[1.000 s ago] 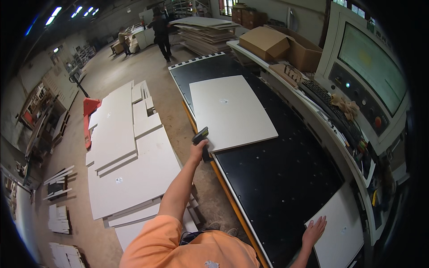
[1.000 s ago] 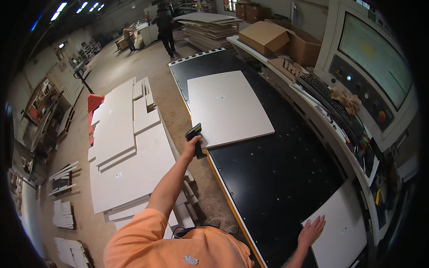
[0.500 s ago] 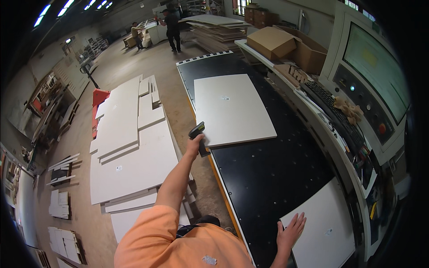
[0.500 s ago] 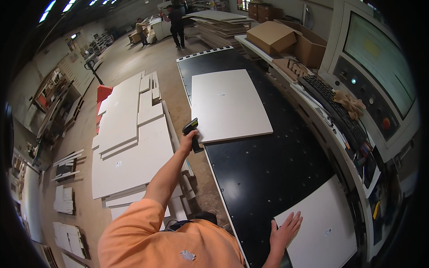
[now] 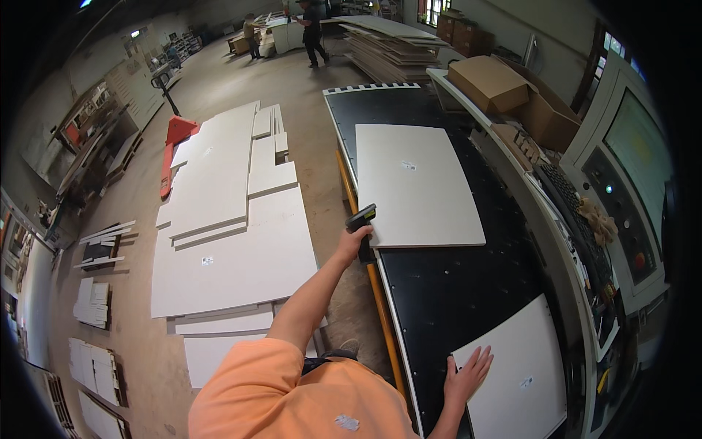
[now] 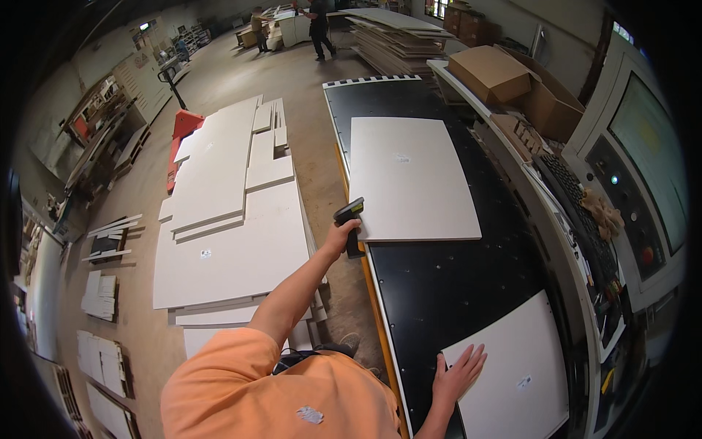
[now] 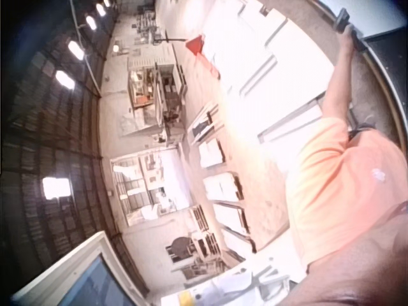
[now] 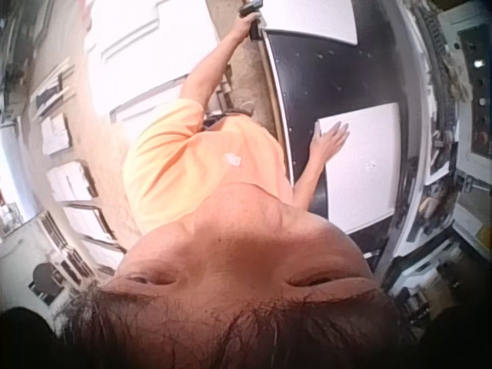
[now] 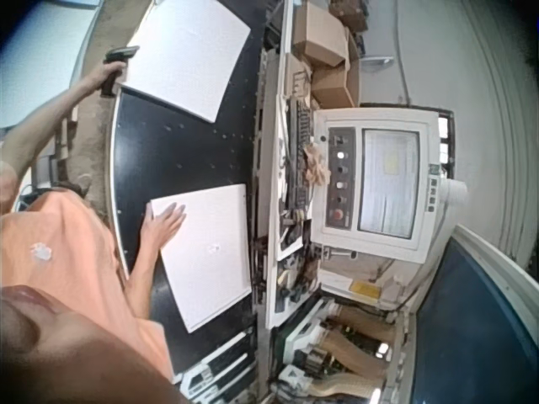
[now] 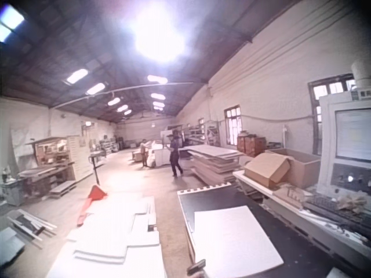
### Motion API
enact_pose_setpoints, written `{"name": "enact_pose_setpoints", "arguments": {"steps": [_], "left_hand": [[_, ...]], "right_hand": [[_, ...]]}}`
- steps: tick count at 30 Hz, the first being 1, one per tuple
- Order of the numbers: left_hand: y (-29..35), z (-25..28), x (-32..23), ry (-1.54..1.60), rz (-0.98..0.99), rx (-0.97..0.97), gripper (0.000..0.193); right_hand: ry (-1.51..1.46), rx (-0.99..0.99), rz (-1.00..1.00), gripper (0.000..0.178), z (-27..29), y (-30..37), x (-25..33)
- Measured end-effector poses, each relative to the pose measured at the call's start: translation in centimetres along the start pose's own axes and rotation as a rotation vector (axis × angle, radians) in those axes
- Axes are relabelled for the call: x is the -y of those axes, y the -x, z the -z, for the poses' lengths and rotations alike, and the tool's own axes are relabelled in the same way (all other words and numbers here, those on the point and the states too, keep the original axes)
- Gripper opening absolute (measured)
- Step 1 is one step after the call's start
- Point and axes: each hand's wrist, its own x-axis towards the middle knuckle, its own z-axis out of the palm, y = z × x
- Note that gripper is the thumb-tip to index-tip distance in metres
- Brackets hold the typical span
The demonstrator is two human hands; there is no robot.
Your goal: The person scans labels on white panels using a handheld barcode scanner, then places the panels onto a conveyor belt. The person repeats this process for multiple panels, occasionally interacting with coworkers who are also handling panels.
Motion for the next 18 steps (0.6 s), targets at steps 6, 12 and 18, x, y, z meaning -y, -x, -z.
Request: {"name": "enact_pose_setpoints", "arguments": {"steps": [6,12,18], "left_hand": [[-0.3,-0.2,0.9,0.116,-0.151,0.049,0.028],[-1.1,-0.1,1.6,0.188,-0.169,0.095,0.021],[-1.8,-0.2,2.5,0.221,-0.152,0.112,0.023]], "right_hand": [[0.028,-0.002,0.021,0.083,-0.7,-1.0,2.0],[0.009,0.009,0.034,0.083,-1.0,-1.3,2.9],[0.011,-0.026,0.107,0.083,-1.7,-1.5,2.3]]}}
